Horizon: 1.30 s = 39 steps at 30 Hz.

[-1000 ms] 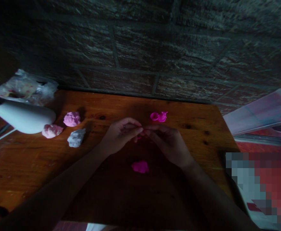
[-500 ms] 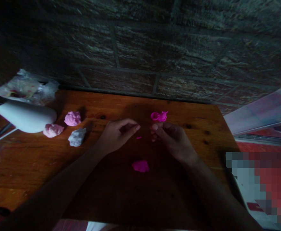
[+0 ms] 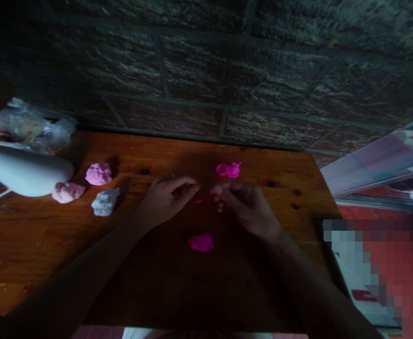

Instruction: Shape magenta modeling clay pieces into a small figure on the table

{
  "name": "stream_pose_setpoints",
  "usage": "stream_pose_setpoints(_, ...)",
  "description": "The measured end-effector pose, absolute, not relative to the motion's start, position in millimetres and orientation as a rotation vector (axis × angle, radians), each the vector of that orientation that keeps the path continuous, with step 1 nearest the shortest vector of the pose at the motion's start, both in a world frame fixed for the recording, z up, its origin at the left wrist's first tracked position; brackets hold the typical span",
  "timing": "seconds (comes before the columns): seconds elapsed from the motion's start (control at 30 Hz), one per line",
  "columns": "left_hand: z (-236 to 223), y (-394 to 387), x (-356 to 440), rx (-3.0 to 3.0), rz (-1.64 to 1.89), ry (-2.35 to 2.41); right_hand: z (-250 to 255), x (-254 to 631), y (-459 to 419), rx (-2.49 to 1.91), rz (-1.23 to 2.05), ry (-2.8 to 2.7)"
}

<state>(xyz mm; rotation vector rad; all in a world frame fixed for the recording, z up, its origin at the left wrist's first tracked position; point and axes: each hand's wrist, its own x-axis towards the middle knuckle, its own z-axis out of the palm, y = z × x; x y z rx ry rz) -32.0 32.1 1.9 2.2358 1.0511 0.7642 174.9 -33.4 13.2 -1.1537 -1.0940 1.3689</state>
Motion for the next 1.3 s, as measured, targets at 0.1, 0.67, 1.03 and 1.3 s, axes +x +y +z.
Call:
stream_pose_setpoints(0.1, 1.1, 32.1, -32.2, 2.234, 0.758, 1.069, 12.7, 175.3, -32.5, -1.170, 1.386, -1.054)
stream_pose_setpoints(0.67, 2.0, 32.0, -32.0, 2.259, 0.799, 1.082, 14.2, 174.2, -33.5, -1.129, 1.506, -1.009)
stream_pose_setpoints(1.03, 2.3, 32.5, -31.9, 2.260, 0.824, 1.075, 11.0, 174.1, -35.9, -1.063, 1.584, -0.919)
stream_pose_setpoints(1.3, 2.8, 32.0, -31.6, 2.252, 0.824, 1.065, 17.9, 174.0, -35.2, -1.109, 1.520, -0.970)
